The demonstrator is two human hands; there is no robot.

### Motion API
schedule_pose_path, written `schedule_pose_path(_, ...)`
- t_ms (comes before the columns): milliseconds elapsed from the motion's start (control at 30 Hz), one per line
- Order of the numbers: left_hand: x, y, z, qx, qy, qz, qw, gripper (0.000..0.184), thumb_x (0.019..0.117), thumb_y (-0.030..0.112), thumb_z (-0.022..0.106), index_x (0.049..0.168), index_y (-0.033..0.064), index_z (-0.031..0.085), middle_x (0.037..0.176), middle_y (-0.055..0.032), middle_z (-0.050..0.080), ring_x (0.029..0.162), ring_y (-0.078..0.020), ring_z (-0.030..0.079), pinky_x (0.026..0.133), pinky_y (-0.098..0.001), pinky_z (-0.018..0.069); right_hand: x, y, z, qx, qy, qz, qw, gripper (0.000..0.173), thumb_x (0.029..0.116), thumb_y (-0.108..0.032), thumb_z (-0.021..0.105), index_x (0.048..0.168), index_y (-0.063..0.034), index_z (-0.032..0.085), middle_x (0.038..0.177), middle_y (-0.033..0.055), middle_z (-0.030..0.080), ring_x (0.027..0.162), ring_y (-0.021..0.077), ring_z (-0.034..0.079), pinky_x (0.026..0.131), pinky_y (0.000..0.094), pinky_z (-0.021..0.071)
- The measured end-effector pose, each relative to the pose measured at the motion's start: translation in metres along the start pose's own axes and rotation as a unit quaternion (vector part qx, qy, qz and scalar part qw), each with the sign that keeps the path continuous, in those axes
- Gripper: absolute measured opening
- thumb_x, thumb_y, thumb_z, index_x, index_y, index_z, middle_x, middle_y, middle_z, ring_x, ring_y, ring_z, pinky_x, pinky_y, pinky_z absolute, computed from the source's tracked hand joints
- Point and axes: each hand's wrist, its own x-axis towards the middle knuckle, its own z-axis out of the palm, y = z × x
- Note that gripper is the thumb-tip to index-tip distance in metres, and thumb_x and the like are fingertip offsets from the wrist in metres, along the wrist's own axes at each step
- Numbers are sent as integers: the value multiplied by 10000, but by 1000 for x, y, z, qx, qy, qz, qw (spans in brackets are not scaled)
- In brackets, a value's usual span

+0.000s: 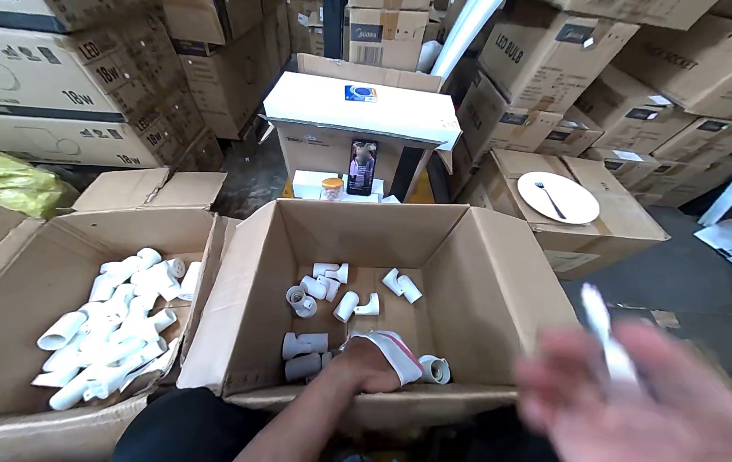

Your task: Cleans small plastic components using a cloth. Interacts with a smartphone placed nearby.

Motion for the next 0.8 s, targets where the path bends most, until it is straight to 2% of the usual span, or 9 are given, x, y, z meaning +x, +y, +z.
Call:
schedule_pose_path(67, -1, 1, -2, -1, -2, 9, 1000, 590, 950, 587, 548, 1253, 96, 674, 1265, -177, 684, 1219, -375, 625, 971, -689, 462, 35, 22, -71, -51, 157, -46, 985, 419, 1083, -454, 397, 1210, -201, 705, 1125, 34, 753, 1006, 181, 730, 850, 320, 609)
schedule_pose_path(133, 1, 1, 0, 0, 9, 19, 1000, 570, 963, 580, 531, 1246, 107, 676, 1255, -164, 691, 1213, -365, 632, 960, -697, 468, 56, 45, -150, -63, 338, -37, 938, 306, 1112, -261, 346, 1102, -139, 626, 944, 47, 749, 876, 187, 741, 779, 334, 623)
schedule_pose_path(200, 4, 0, 3, -1, 13, 28, 1000, 568, 981, 581, 508, 1280, 123, 661, 1280, -152, 682, 1238, -354, 621, 979, -698, 462, 54, 68, -231, -65, 480, 29, 874, 222, 1117, -227, 376, 1180, -94, 543, 894, 44, 701, 823, 171, 720, 737, 326, 608)
schedule_pose_path(267, 9, -3, 5, -3, 19, 27, 999, 586, 979, 590, 502, 1319, 133, 641, 1306, -143, 672, 1259, -344, 611, 995, -691, 458, 32, 89, -293, -69, 559, 102, 820, 220, 1114, -212, 380, 1237, -79, 504, 902, 25, 669, 786, 128, 701, 692, 286, 602)
schedule_pose_path(367, 11, -4, 7, 1, 16, 19, 1000, 586, 978, 582, 510, 1329, 129, 631, 1313, -141, 668, 1264, -336, 609, 1001, -683, 459, 2, 93, -341, -67, 624, 138, 767, 154, 1093, -155, 383, 1111, -78, 514, 868, 18, 671, 712, 101, 693, 621, 242, 589)
schedule_pose_path(433, 12, -3, 5, 7, 15, 13, 1000, 574, 974, 573, 519, 1323, 131, 635, 1309, -140, 670, 1263, -339, 609, 1000, -677, 462, -7, 85, -358, -73, 641, 121, 755, 162, 1095, -167, 408, 1088, -79, 544, 871, 15, 680, 720, 90, 693, 621, 225, 583)
schedule_pose_path(667, 13, 1, 5, 12, 14, -20, 1000, 615, 964, 584, 537, 1355, 116, 613, 1353, -160, 641, 1291, -358, 587, 1016, -690, 451, -31, 109, -397, -45, 658, 181, 729, 200, 1111, -246, 387, 1133, -108, 529, 913, 10, 676, 758, 91, 687, 648, 244, 575)
schedule_pose_path(733, 13, 1, 3, 9, 13, -26, 1000, 601, 955, 574, 551, 1339, 118, 624, 1333, -156, 653, 1273, -356, 598, 1003, -694, 454, -32, 117, -403, -39, 662, 202, 721, 244, 1089, -278, 443, 1250, -100, 489, 1034, 40, 583, 846, 112, 626, 718, 275, 538)
schedule_pose_path(800, 15, 0, 4, 6, 18, -18, 1000, 591, 954, 569, 559, 1334, 122, 625, 1319, -151, 661, 1262, -353, 605, 995, -693, 458, -28, 123, -404, -50, 675, 217, 703, 236, 1056, -305, 525, 1206, -127, 486, 976, 18, 511, 775, 91, 558, 678, 257, 504)
